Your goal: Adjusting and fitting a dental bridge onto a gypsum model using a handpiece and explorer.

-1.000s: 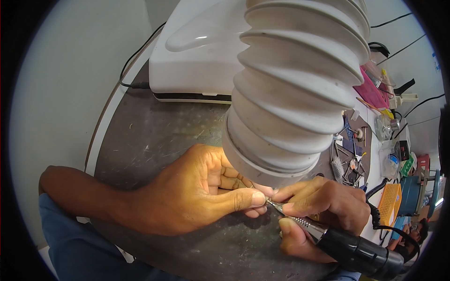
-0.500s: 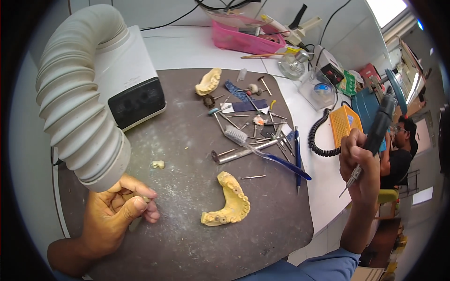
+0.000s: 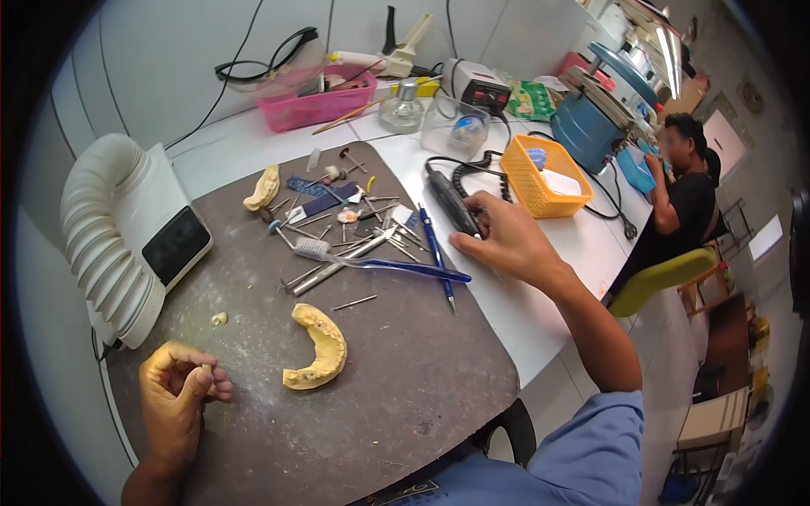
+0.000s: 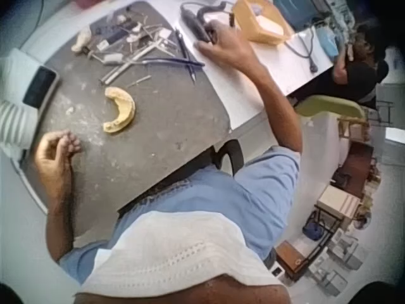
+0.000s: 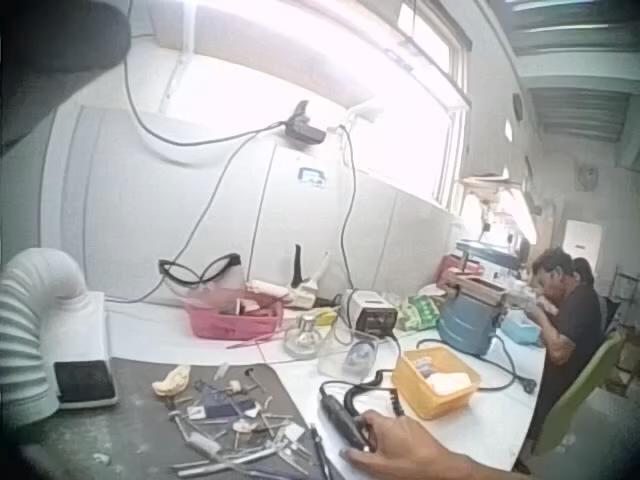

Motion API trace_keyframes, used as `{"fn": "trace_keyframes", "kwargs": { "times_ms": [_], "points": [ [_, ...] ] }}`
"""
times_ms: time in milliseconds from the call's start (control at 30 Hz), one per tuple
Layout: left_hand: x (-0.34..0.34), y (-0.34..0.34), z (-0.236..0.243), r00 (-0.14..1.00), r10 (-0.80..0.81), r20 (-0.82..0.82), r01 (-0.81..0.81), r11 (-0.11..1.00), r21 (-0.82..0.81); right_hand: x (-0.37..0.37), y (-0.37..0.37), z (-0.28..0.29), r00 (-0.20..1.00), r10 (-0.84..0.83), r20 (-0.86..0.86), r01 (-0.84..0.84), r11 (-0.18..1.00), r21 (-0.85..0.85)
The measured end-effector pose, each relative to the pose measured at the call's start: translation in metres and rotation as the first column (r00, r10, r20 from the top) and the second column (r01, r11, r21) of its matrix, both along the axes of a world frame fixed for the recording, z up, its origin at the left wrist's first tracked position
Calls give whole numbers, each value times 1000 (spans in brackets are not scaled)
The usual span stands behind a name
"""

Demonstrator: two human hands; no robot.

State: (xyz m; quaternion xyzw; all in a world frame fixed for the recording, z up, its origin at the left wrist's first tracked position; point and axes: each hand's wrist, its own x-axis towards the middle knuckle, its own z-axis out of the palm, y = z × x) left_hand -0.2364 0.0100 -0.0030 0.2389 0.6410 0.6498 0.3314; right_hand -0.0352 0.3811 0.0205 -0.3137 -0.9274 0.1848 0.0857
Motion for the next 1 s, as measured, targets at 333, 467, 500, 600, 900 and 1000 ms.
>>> {"fn": "trace_keyframes", "kwargs": {
  "times_ms": [333,467,500,600,900,1000],
  "points": [
    [19,12,2,953,27,-302,-42,998,-46,-21,-53,12,759,511,-405,-370,849,378],
    [29,26,13,937,1,-351,-35,995,-91,-47,-103,12,510,720,-470,-668,676,310],
    [30,34,14,948,-37,-316,17,998,-67,-52,-110,10,453,740,-498,-722,632,281],
    [39,57,10,964,-43,-263,49,999,16,-63,-111,0,384,746,-543,-818,548,174],
    [37,53,9,972,-118,-203,145,981,126,-65,-118,-8,429,554,-714,-872,461,-167],
    [35,53,3,960,-62,-274,124,969,213,-64,-114,-8,487,491,-722,-849,462,-258]
  ]
}}
